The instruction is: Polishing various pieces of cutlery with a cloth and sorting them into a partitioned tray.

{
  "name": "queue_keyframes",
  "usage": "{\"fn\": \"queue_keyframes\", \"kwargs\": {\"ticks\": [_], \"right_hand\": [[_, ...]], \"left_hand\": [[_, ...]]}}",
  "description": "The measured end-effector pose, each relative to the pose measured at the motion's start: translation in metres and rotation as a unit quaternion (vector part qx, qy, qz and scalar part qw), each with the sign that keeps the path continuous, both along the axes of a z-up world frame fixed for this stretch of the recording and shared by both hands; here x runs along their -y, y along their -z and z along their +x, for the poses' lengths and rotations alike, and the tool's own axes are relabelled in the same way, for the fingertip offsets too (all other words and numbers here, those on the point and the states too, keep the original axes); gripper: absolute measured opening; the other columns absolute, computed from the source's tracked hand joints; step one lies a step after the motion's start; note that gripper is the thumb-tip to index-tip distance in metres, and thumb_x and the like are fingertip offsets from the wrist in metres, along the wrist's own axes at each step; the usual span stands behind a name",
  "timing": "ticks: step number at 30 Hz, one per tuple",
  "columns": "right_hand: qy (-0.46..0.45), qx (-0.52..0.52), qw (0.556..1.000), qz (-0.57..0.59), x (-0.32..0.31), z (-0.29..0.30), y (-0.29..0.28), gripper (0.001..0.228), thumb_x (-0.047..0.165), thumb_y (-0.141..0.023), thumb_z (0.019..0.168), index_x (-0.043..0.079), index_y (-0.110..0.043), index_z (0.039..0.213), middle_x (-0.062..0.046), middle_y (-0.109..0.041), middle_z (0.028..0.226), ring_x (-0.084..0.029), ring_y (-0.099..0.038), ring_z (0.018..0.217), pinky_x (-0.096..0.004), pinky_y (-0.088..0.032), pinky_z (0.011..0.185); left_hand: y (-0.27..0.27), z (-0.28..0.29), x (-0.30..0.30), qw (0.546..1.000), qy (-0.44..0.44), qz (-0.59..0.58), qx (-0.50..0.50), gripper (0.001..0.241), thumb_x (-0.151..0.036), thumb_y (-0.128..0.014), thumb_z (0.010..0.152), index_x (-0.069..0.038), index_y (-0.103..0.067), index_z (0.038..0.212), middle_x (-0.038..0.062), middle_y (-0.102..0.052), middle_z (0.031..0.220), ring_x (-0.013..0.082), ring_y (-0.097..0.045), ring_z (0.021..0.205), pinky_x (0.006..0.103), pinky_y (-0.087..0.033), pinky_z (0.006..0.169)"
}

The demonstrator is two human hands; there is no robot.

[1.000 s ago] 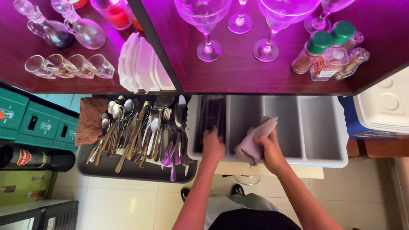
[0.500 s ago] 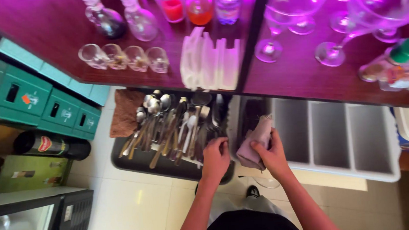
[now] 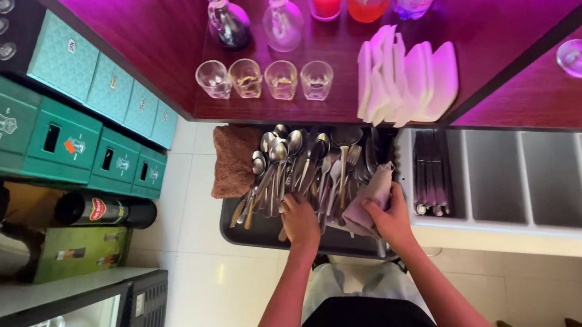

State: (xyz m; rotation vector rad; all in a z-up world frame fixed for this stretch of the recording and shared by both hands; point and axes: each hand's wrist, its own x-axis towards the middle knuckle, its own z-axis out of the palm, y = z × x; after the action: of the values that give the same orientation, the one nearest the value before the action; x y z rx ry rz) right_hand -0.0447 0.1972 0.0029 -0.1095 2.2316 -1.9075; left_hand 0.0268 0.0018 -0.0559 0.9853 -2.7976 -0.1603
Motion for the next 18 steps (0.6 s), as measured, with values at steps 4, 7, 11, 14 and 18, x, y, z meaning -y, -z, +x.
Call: {"fn": "queue_keyframes", "kwargs": {"ticks": [4,7,11,14,18], "right_hand": [[0.005,0.039,0.999,0.015,0.024,0.011,-0.014,0.058,0.016,-0.077,0.082,0.004,-0.05,0.133,-0.011,-0.065,0.11,-0.02,-0.062,0.098,-0.035,-0.053,0.085],[0.013,0.029,0.998,0.047,0.029,0.011,-0.007,0.062,0.016,-0.077,0.08,0.005,-0.048,0.134,-0.011,-0.066,0.109,-0.02,-0.064,0.097,-0.035,-0.053,0.085],[0.027,0.032,0.998,0.042,0.032,0.011,-0.009,0.057,0.016,-0.076,0.082,0.004,-0.05,0.131,-0.012,-0.065,0.111,-0.021,-0.063,0.097,-0.036,-0.054,0.085],[0.041,0.051,0.997,0.037,0.033,0.009,-0.011,0.057,0.017,-0.076,0.082,0.004,-0.05,0.132,-0.012,-0.065,0.11,-0.021,-0.063,0.097,-0.036,-0.054,0.083],[0.06,0.051,0.996,0.047,0.033,0.012,-0.014,0.061,0.016,-0.076,0.082,0.005,-0.049,0.135,-0.012,-0.065,0.113,-0.021,-0.063,0.099,-0.036,-0.053,0.086]], "left_hand": [[-0.005,-0.005,0.012,0.998,0.023,0.045,0.029,0.018,-0.008,-0.056,0.097,-0.001,-0.058,0.114,0.016,-0.058,0.115,0.0333,-0.064,0.107,0.0436,-0.055,0.088],[0.013,-0.011,0.022,0.995,0.054,0.08,0.01,0.022,-0.002,-0.059,0.09,0.001,-0.058,0.112,0.019,-0.059,0.114,0.0341,-0.064,0.107,0.0415,-0.056,0.09],[-0.006,-0.015,0.033,0.981,0.065,0.183,-0.007,0.029,0.001,-0.06,0.087,0.003,-0.058,0.117,0.025,-0.061,0.116,0.0386,-0.064,0.106,0.0435,-0.056,0.087],[-0.019,-0.021,0.037,0.983,0.076,0.165,-0.024,0.025,-0.002,-0.061,0.088,0.0,-0.061,0.112,0.022,-0.065,0.112,0.0382,-0.066,0.105,0.0462,-0.056,0.087],[-0.007,-0.031,0.042,0.991,0.089,0.076,-0.068,0.014,-0.005,-0.061,0.088,-0.001,-0.068,0.099,0.019,-0.07,0.104,0.0374,-0.07,0.1,0.0474,-0.058,0.082]]}}
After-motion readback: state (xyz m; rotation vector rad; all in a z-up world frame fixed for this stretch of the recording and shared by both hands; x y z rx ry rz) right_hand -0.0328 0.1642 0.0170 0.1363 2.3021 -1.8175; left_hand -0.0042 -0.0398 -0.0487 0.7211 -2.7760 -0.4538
